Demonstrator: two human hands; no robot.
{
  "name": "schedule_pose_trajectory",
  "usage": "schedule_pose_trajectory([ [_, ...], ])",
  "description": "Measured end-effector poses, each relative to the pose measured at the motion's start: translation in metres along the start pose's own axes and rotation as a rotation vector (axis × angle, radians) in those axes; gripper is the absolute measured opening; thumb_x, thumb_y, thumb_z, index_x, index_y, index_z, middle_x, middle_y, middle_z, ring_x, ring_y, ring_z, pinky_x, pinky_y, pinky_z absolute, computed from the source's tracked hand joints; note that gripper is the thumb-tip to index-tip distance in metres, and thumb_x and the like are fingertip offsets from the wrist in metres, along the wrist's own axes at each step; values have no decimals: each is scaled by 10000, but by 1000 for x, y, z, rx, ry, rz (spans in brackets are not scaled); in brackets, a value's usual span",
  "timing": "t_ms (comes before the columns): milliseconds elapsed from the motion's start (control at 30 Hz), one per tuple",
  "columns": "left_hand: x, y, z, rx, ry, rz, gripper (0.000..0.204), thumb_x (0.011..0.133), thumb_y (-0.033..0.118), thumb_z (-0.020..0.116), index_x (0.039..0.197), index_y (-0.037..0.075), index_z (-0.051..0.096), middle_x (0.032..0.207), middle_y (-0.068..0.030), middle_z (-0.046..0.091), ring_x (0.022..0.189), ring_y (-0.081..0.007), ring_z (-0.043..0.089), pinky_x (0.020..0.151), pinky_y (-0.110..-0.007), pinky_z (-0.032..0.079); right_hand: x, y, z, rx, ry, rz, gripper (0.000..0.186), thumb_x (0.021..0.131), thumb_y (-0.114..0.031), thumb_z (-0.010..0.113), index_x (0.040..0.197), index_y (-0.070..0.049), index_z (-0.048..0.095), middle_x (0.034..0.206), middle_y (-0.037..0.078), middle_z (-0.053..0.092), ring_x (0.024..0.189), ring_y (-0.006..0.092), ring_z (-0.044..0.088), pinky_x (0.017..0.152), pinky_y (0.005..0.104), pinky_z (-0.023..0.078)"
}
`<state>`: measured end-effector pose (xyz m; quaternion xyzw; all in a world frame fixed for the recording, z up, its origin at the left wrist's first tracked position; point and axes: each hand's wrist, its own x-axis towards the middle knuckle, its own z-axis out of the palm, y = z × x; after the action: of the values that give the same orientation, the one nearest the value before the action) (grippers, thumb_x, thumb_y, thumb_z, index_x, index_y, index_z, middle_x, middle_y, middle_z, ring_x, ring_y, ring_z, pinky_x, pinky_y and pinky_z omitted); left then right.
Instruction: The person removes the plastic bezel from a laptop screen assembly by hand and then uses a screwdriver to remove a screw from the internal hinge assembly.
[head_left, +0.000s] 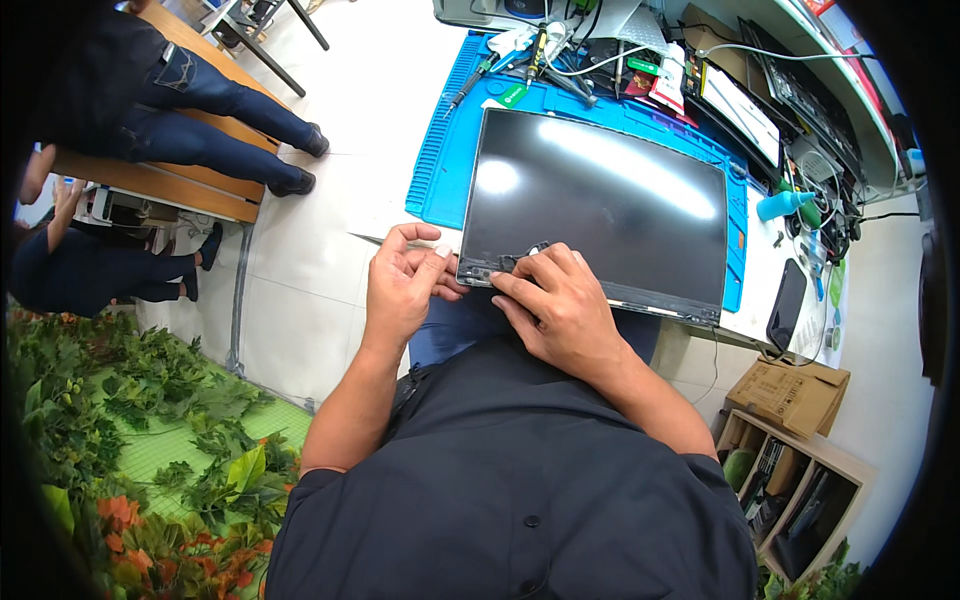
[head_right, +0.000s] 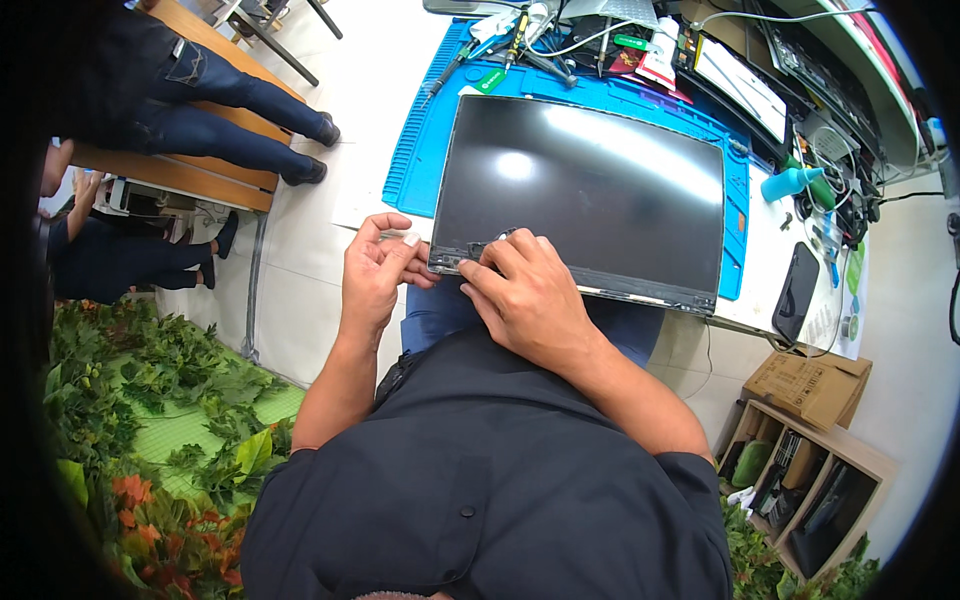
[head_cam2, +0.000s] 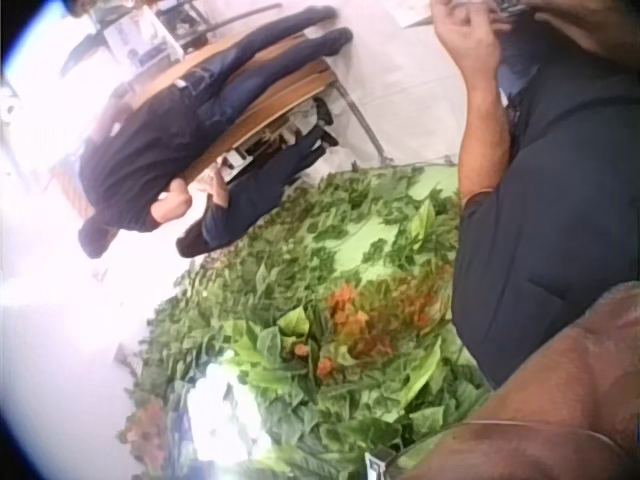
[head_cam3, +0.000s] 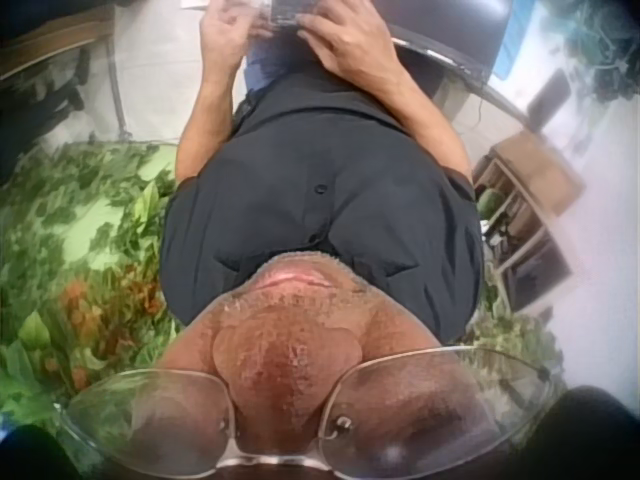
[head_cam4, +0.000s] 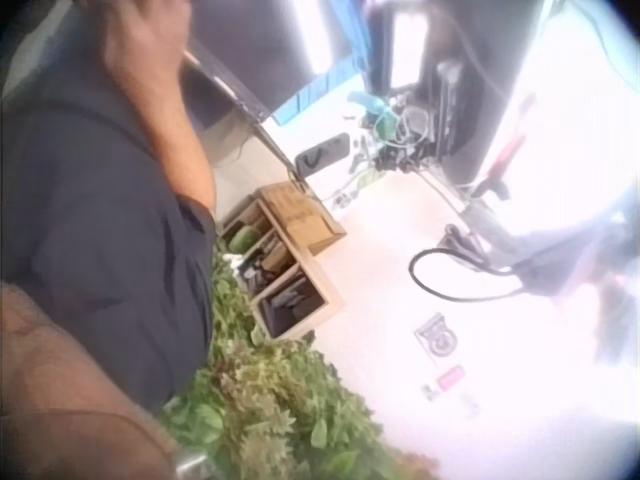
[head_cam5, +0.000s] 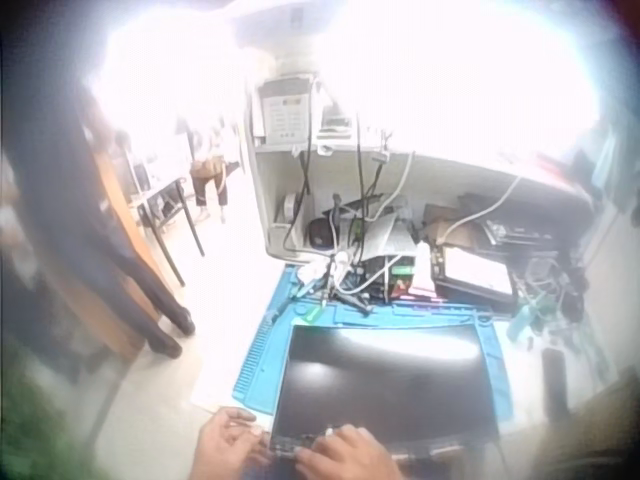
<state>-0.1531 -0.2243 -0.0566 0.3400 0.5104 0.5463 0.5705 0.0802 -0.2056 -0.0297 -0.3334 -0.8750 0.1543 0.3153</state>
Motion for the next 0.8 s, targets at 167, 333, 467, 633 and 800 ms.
schedule_pose_trajectory([
  [167, 2, -2, 1, 147, -4, 46, 403, 984, 45, 789, 1266, -21, 508, 854, -161, 771, 674, -170, 736, 620, -267, 615, -5, 0, -1, 16, -7, -2, 282, 861, -121, 848, 1126, -69, 769, 972, 58, 650, 960, 251, 600, 809, 398, 483],
  [333, 2, -3, 1, 136, 3, 38, 429, 964, 13, 800, 1270, -29, 502, 863, -161, 778, 673, -164, 735, 609, -263, 604, -6, -1, -4, 18, -5, -3, 294, 863, -124, 848, 1139, -63, 767, 974, 60, 651, 965, 252, 603, 822, 398, 492],
  [467, 0, -5, 4, 137, 9, 65, 425, 972, 26, 793, 1277, -45, 506, 845, -148, 774, 665, -154, 734, 607, -255, 601, -8, 0, -3, 21, -2, -4, 321, 851, -115, 858, 1154, -67, 765, 984, 63, 656, 961, 256, 610, 816, 400, 497],
  [633, 1, -1, 5, 133, 24, 29, 446, 976, 46, 796, 1305, -65, 516, 828, -139, 773, 649, -149, 725, 597, -254, 597, -8, -1, -4, 24, -5, -4, 368, 823, -90, 879, 1172, -72, 766, 1002, 66, 668, 939, 261, 620, 800, 400, 505],
  [800, 2, 3, 8, 215, 16, 48, 444, 990, 73, 789, 1313, -63, 517, 814, -136, 768, 637, -153, 725, 594, -256, 607, -8, -1, -3, 25, 7, -1, 366, 822, -88, 878, 1169, -70, 764, 1003, 67, 669, 935, 263, 620, 795, 400, 502],
])
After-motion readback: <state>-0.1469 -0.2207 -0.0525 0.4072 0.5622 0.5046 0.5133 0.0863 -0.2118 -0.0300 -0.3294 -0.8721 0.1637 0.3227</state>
